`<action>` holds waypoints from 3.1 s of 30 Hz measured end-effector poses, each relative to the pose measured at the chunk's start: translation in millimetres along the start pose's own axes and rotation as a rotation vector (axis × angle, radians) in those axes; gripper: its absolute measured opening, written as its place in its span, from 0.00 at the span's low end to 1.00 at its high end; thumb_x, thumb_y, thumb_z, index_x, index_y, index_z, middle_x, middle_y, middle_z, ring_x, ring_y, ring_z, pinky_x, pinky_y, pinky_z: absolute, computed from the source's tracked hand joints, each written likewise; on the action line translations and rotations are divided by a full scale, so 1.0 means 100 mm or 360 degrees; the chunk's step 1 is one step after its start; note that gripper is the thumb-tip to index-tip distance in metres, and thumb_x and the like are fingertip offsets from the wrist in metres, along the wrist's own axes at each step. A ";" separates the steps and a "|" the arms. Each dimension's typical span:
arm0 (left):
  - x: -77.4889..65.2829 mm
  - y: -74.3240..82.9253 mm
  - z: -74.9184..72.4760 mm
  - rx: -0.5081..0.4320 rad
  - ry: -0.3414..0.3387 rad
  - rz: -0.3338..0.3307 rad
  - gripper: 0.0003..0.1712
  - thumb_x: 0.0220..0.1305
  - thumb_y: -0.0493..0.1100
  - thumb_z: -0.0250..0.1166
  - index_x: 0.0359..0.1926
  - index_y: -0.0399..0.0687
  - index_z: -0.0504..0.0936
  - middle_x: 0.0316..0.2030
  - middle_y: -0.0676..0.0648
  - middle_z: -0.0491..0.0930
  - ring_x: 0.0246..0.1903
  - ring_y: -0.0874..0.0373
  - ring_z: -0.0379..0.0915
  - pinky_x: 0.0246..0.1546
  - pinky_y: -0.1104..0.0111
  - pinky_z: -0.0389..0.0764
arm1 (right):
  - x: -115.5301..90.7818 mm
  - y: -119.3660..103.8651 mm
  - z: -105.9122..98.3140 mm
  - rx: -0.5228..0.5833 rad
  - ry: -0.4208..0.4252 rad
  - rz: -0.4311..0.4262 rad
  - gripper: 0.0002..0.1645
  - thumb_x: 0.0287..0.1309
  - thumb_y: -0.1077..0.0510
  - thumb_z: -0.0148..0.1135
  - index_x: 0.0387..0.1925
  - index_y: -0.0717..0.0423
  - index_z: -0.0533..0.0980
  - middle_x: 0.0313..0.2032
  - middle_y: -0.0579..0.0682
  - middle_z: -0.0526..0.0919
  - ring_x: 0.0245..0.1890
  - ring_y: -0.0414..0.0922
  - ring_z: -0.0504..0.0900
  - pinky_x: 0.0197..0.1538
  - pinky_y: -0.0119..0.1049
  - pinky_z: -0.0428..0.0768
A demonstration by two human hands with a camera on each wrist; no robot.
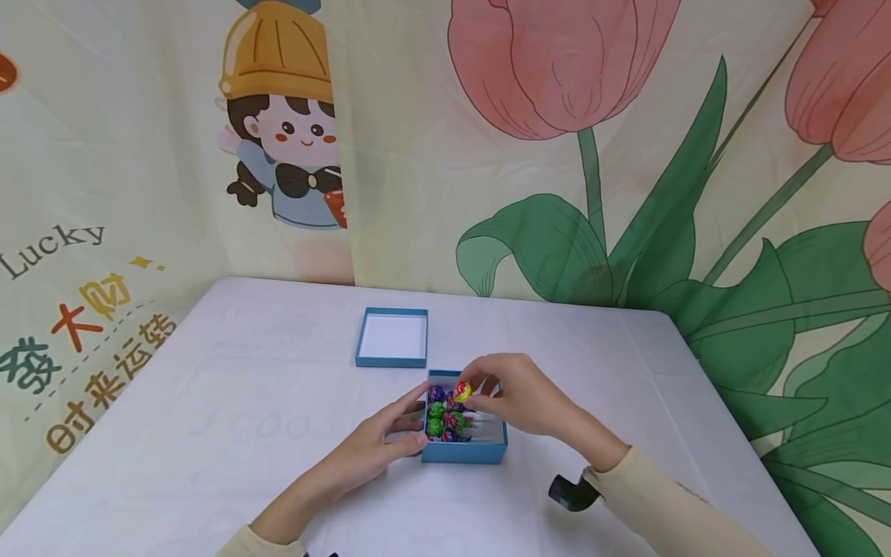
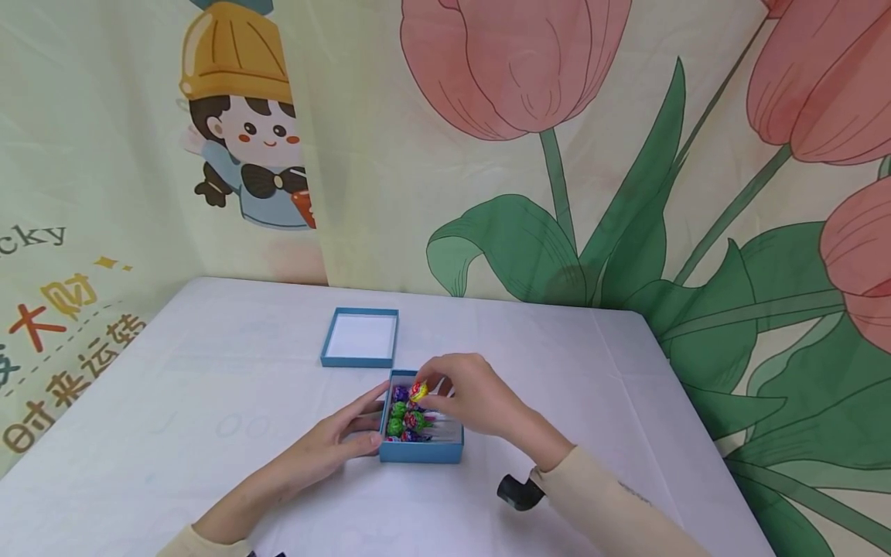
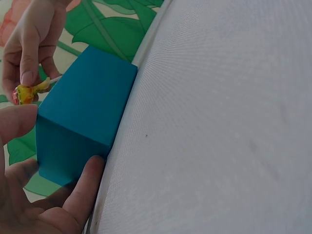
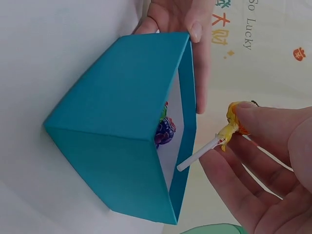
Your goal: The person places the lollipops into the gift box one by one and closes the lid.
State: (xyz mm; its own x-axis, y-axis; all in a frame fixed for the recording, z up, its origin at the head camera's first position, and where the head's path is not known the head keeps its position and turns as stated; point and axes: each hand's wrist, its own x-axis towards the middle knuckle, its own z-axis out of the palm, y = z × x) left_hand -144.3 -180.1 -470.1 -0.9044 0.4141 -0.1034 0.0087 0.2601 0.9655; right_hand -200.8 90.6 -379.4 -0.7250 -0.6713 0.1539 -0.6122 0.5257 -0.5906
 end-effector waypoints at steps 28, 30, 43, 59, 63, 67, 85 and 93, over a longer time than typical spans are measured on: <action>-0.02 0.00 -0.01 -0.0004 -0.0020 0.0023 0.43 0.79 0.52 0.64 0.86 0.70 0.52 0.80 0.40 0.60 0.74 0.39 0.66 0.66 0.41 0.76 | 0.00 0.09 0.30 -0.0025 -0.0299 -0.0011 0.14 0.64 0.60 0.77 0.51 0.52 0.87 0.41 0.38 0.87 0.39 0.33 0.81 0.43 0.25 0.83; -0.02 0.00 -0.01 -0.0004 -0.0020 0.0019 0.43 0.79 0.52 0.64 0.86 0.70 0.52 0.80 0.40 0.60 0.74 0.39 0.66 0.66 0.40 0.76 | 0.01 0.10 0.30 -0.0040 -0.0313 -0.0012 0.14 0.64 0.60 0.77 0.50 0.51 0.87 0.41 0.38 0.87 0.38 0.32 0.81 0.44 0.25 0.84; -0.02 0.02 -0.01 -0.0004 -0.0021 0.0008 0.44 0.79 0.52 0.64 0.86 0.70 0.52 0.80 0.39 0.60 0.74 0.38 0.66 0.65 0.38 0.75 | 0.06 0.10 0.32 -0.0055 -0.0410 -0.0026 0.12 0.62 0.63 0.77 0.46 0.50 0.87 0.36 0.37 0.85 0.35 0.31 0.80 0.45 0.25 0.84; -0.01 0.02 -0.01 -0.0008 -0.0017 0.0004 0.44 0.79 0.53 0.64 0.86 0.70 0.52 0.81 0.39 0.59 0.74 0.38 0.65 0.63 0.35 0.75 | 0.10 0.12 0.33 -0.0090 -0.0468 -0.0046 0.12 0.60 0.65 0.78 0.45 0.52 0.87 0.34 0.40 0.86 0.32 0.32 0.80 0.42 0.24 0.82; -0.01 0.00 -0.01 -0.0011 -0.0022 0.0013 0.44 0.79 0.52 0.64 0.86 0.69 0.52 0.80 0.39 0.60 0.74 0.38 0.66 0.64 0.37 0.75 | 0.11 0.13 0.33 -0.0104 -0.0482 -0.0040 0.11 0.60 0.65 0.78 0.44 0.52 0.88 0.33 0.39 0.85 0.31 0.32 0.79 0.41 0.23 0.82; 0.00 -0.01 0.00 -0.0006 -0.0017 0.0009 0.44 0.79 0.52 0.64 0.86 0.70 0.52 0.80 0.41 0.61 0.73 0.40 0.66 0.65 0.38 0.75 | 0.11 0.13 0.33 -0.0116 -0.0500 -0.0040 0.11 0.60 0.65 0.78 0.44 0.52 0.87 0.33 0.38 0.85 0.31 0.32 0.80 0.40 0.23 0.82; -0.02 0.00 -0.01 -0.0021 -0.0030 0.0027 0.43 0.79 0.52 0.64 0.85 0.71 0.52 0.81 0.40 0.59 0.73 0.39 0.66 0.65 0.40 0.76 | 0.12 0.14 0.28 -0.0122 -0.0591 -0.0082 0.12 0.62 0.67 0.76 0.46 0.53 0.87 0.34 0.40 0.87 0.32 0.31 0.81 0.41 0.23 0.82; -0.01 0.00 0.00 -0.0002 -0.0018 0.0045 0.43 0.79 0.51 0.64 0.86 0.69 0.52 0.80 0.40 0.61 0.73 0.40 0.66 0.66 0.40 0.75 | 0.10 0.12 0.23 -0.0126 -0.0612 -0.0091 0.13 0.63 0.68 0.75 0.47 0.54 0.87 0.36 0.42 0.89 0.34 0.29 0.83 0.43 0.23 0.82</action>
State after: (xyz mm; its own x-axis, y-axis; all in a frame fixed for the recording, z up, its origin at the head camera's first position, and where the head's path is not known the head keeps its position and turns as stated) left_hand -143.0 -180.5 -469.6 -0.8988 0.4313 -0.0785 0.0339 0.2471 0.9684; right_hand -208.1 77.8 -403.1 -0.5272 -0.8394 -0.1320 -0.6813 0.5104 -0.5247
